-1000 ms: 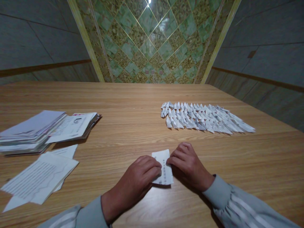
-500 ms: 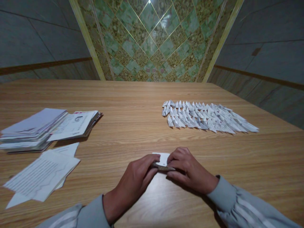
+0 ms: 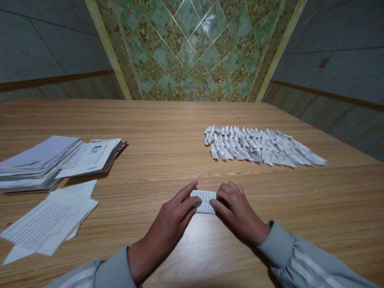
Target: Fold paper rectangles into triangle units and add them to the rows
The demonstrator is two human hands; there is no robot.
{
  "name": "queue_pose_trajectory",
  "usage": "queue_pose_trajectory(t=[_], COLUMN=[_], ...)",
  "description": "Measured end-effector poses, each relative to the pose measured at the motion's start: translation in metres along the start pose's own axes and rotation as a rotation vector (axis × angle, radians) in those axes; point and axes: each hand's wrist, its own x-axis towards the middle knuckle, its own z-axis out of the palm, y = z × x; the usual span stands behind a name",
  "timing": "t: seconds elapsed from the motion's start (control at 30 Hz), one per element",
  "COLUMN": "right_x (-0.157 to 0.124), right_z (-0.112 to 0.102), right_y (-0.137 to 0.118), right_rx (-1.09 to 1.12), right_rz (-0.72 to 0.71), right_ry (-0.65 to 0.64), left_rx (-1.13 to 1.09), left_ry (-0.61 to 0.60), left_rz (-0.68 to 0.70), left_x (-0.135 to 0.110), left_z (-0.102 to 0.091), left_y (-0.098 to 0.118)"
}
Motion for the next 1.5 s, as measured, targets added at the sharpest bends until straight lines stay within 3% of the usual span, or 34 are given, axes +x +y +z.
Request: queue_pose_trajectory(t=[0.27,0.8,0.93,1.03,1.17,1.5], right_x=[0.002,0.001,0.0,-0.001,-0.001,-0.003], right_z=[0.003,0.001,0.001,0.001,0.002,0.001], right_y=[-0.003,-0.005,-0.005,-0.005,-0.005,-0.007], right_rx=[-0.088,-0.033,-0.042,-0.037,-0.023,-0.026], right_rz=[0.071,0.099,0.09,0.079,0.068,0.078], right_ry=[0.009,0.024,0.022,0.031,0.036,0.037], left_rx=[0.083,0.234,0.27,0.24,0.204,0.224], left_ry=[-0.042,-0.058,-0.068,-0.143,-0.277,-0.254], left_rz=[0.0,0.013,0.119,0.196,0.159,0.162], left_x=[-0.004,-0.002,0.0,0.001,0.0,-0.001], left_z=[0.003,0.0,-0.003,-0.002,-0.003,-0.002], left_y=[0.0,0.003,0.011,0.018,0.022,0.018])
